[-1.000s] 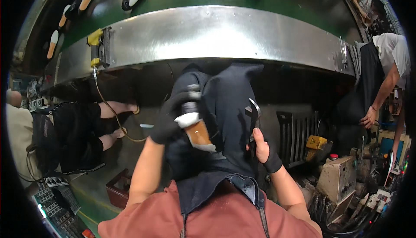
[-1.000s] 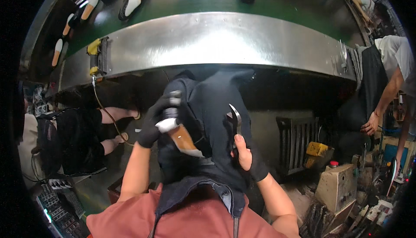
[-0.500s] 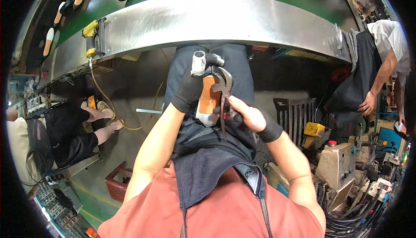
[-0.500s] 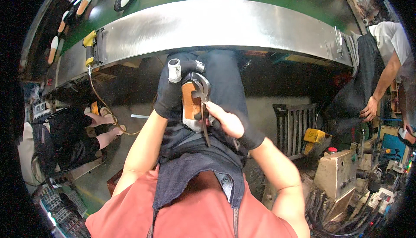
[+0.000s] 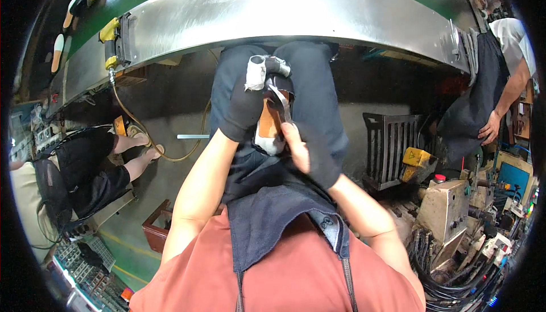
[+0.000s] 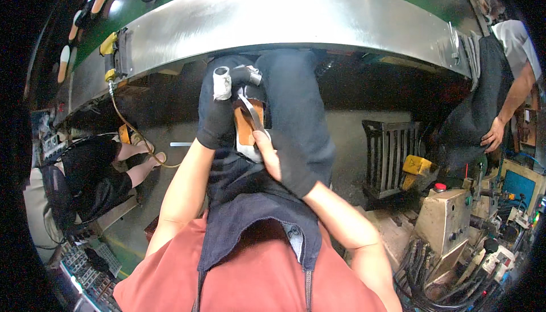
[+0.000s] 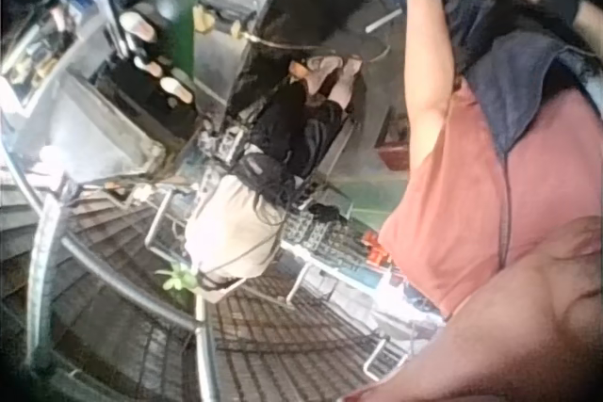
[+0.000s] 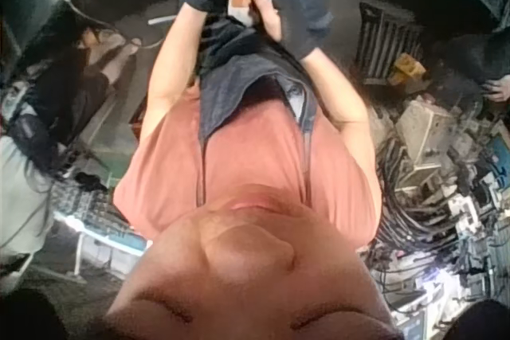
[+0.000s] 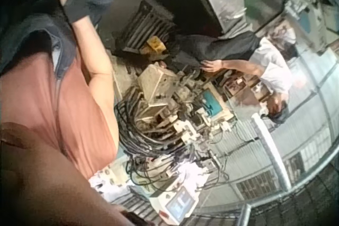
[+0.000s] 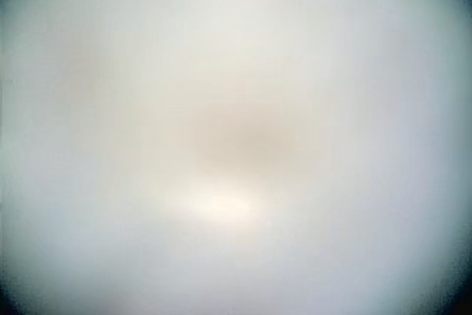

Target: Pulling and trimming shoe upper components over a last using pliers on a production line.

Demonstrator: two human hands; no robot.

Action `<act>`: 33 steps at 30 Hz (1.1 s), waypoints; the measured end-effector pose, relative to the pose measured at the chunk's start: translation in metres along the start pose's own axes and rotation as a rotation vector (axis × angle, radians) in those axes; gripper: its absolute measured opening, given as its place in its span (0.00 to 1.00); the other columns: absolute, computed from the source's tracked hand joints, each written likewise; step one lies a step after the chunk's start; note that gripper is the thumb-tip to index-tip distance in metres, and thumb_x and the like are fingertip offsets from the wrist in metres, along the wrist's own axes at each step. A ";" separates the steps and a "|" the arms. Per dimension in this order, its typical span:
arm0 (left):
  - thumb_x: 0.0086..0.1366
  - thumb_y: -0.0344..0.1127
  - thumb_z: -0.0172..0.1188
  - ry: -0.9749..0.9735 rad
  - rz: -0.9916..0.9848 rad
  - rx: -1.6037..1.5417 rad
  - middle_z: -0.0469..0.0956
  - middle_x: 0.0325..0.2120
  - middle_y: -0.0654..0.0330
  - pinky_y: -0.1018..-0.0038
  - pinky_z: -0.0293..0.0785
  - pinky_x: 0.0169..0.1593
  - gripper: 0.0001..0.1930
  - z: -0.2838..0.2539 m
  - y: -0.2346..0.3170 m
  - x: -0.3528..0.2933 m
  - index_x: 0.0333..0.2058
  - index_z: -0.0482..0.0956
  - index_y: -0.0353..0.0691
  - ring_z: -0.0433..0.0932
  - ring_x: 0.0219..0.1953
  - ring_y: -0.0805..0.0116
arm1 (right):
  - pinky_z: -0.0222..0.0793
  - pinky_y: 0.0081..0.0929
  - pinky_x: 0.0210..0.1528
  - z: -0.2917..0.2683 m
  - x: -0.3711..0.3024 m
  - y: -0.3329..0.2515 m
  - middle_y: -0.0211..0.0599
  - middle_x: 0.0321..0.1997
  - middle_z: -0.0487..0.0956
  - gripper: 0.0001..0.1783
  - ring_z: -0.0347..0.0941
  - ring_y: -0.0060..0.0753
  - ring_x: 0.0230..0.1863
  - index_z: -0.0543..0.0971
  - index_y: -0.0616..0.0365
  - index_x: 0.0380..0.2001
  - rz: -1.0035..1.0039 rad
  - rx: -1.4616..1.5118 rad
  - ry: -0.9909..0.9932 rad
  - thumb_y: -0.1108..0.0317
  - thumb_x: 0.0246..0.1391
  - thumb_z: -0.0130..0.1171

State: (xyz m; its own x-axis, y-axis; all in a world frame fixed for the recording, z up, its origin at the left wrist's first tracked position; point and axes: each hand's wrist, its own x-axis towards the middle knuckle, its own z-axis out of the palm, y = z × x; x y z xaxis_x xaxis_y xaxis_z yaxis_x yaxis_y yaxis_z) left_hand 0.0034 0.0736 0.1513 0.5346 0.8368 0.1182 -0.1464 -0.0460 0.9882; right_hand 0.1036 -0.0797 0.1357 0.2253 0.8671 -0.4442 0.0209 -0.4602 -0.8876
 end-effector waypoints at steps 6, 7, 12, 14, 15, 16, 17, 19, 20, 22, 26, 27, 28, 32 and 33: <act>0.76 0.47 0.38 -0.002 0.020 0.084 0.82 0.43 0.55 0.65 0.65 0.63 0.24 0.002 -0.010 -0.011 0.43 0.81 0.36 0.76 0.54 0.60 | 0.67 0.29 0.37 -0.037 -0.011 -0.031 0.27 0.27 0.76 0.25 0.71 0.24 0.32 0.79 0.62 0.33 0.000 0.181 -0.213 0.50 0.71 0.46; 0.76 0.48 0.38 -0.004 0.041 0.096 0.82 0.44 0.54 0.65 0.64 0.64 0.25 0.006 -0.014 -0.012 0.43 0.81 0.36 0.75 0.55 0.60 | 0.67 0.30 0.36 -0.029 -0.011 -0.032 0.27 0.26 0.76 0.25 0.71 0.24 0.30 0.79 0.62 0.32 0.052 0.064 -0.196 0.50 0.71 0.46; 0.76 0.52 0.41 0.058 -0.236 -0.326 0.79 0.51 0.52 0.62 0.59 0.68 0.26 0.008 -0.004 -0.028 0.47 0.80 0.35 0.70 0.61 0.58 | 0.66 0.39 0.31 -0.005 -0.027 -0.008 0.44 0.22 0.74 0.20 0.71 0.45 0.25 0.76 0.64 0.31 -0.335 -0.188 0.005 0.55 0.67 0.51; 0.69 0.52 0.52 -0.061 -0.114 -0.322 0.69 0.60 0.48 0.60 0.56 0.69 0.28 0.003 0.013 -0.049 0.57 0.69 0.34 0.64 0.67 0.57 | 0.70 0.40 0.39 -0.012 -0.048 0.012 0.49 0.34 0.78 0.15 0.74 0.55 0.36 0.77 0.62 0.36 -0.344 -0.341 -0.176 0.59 0.62 0.54; 0.64 0.53 0.62 -0.114 -0.100 -0.248 0.61 0.66 0.46 0.60 0.53 0.70 0.40 0.000 0.024 -0.064 0.66 0.59 0.34 0.59 0.70 0.57 | 0.70 0.41 0.42 -0.020 -0.058 0.023 0.49 0.38 0.78 0.14 0.75 0.56 0.39 0.77 0.61 0.36 -0.407 -0.413 -0.273 0.59 0.61 0.55; 0.57 0.52 0.71 -0.129 -0.011 -0.179 0.54 0.69 0.45 0.61 0.52 0.71 0.53 0.000 0.030 -0.081 0.71 0.49 0.34 0.55 0.71 0.56 | 0.70 0.42 0.46 -0.028 -0.065 0.033 0.48 0.43 0.78 0.13 0.74 0.54 0.44 0.77 0.59 0.37 -0.518 -0.438 -0.334 0.59 0.59 0.57; 0.49 0.50 0.77 -0.200 -0.170 -0.126 0.49 0.70 0.46 0.62 0.50 0.72 0.64 -0.003 0.032 -0.094 0.71 0.40 0.33 0.52 0.72 0.56 | 0.71 0.42 0.50 -0.035 -0.072 0.041 0.47 0.48 0.77 0.13 0.74 0.52 0.48 0.77 0.58 0.38 -0.621 -0.402 -0.405 0.60 0.57 0.58; 0.36 0.46 0.85 -0.317 -0.277 -0.084 0.45 0.71 0.45 0.63 0.48 0.72 0.76 -0.006 0.033 -0.118 0.72 0.32 0.32 0.49 0.73 0.55 | 0.71 0.42 0.50 -0.051 -0.082 0.051 0.47 0.48 0.77 0.15 0.74 0.51 0.48 0.77 0.58 0.38 -0.600 -0.495 -0.525 0.57 0.56 0.59; 0.36 0.47 0.85 -0.308 -0.324 -0.050 0.45 0.71 0.44 0.63 0.48 0.72 0.76 -0.008 0.031 -0.127 0.72 0.33 0.32 0.49 0.73 0.55 | 0.71 0.42 0.50 -0.057 -0.087 0.052 0.47 0.48 0.77 0.16 0.75 0.50 0.48 0.77 0.58 0.38 -0.613 -0.529 -0.564 0.56 0.55 0.60; 0.37 0.48 0.84 -0.332 -0.312 0.015 0.46 0.71 0.43 0.63 0.48 0.72 0.75 -0.009 0.030 -0.140 0.72 0.34 0.31 0.49 0.73 0.54 | 0.72 0.40 0.49 -0.067 -0.091 0.050 0.46 0.47 0.77 0.19 0.75 0.47 0.47 0.77 0.58 0.35 -0.675 -0.573 -0.559 0.53 0.51 0.62; 0.40 0.54 0.81 -0.286 -0.343 -0.085 0.49 0.70 0.46 0.62 0.49 0.72 0.71 -0.002 0.024 -0.144 0.72 0.39 0.34 0.51 0.72 0.55 | 0.72 0.39 0.45 -0.071 -0.087 0.043 0.44 0.45 0.77 0.21 0.75 0.47 0.45 0.77 0.60 0.34 -0.708 -0.636 -0.532 0.52 0.49 0.64; 0.42 0.56 0.80 -0.241 -0.395 -0.163 0.51 0.70 0.46 0.62 0.49 0.72 0.69 0.000 0.021 -0.142 0.72 0.40 0.34 0.52 0.72 0.55 | 0.72 0.39 0.45 -0.069 -0.083 0.040 0.45 0.46 0.77 0.21 0.75 0.47 0.45 0.77 0.61 0.35 -0.708 -0.622 -0.545 0.52 0.49 0.64; 0.46 0.57 0.78 -0.225 -0.353 -0.203 0.53 0.70 0.47 0.62 0.50 0.72 0.66 0.001 0.015 -0.139 0.72 0.42 0.34 0.54 0.71 0.55 | 0.72 0.40 0.44 -0.067 -0.078 0.037 0.45 0.46 0.77 0.21 0.75 0.47 0.44 0.77 0.61 0.35 -0.772 -0.557 -0.515 0.53 0.49 0.64; 0.72 0.65 0.42 -0.088 -0.566 -0.853 0.64 0.65 0.53 0.64 0.60 0.69 0.40 -0.007 -0.026 -0.112 0.68 0.59 0.37 0.66 0.65 0.61 | 0.72 0.40 0.36 -0.060 -0.051 0.002 0.44 0.36 0.79 0.19 0.77 0.46 0.35 0.78 0.60 0.33 -0.668 -0.601 -0.486 0.53 0.54 0.65; 0.74 0.64 0.37 -0.120 -0.544 -1.277 0.67 0.63 0.53 0.65 0.63 0.68 0.37 -0.013 -0.034 -0.103 0.67 0.61 0.38 0.68 0.63 0.63 | 0.71 0.39 0.34 -0.063 -0.044 -0.015 0.44 0.32 0.79 0.18 0.77 0.47 0.32 0.79 0.59 0.33 -0.543 -0.585 -0.430 0.53 0.57 0.64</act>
State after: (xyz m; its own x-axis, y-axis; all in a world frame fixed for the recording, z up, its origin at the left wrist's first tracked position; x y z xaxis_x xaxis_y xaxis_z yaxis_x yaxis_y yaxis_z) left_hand -0.0577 -0.0037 0.1044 0.8270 0.5340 -0.1757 -0.5140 0.8449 0.1483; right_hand 0.1545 -0.1231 0.1759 -0.3407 0.9355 -0.0939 0.5363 0.1113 -0.8366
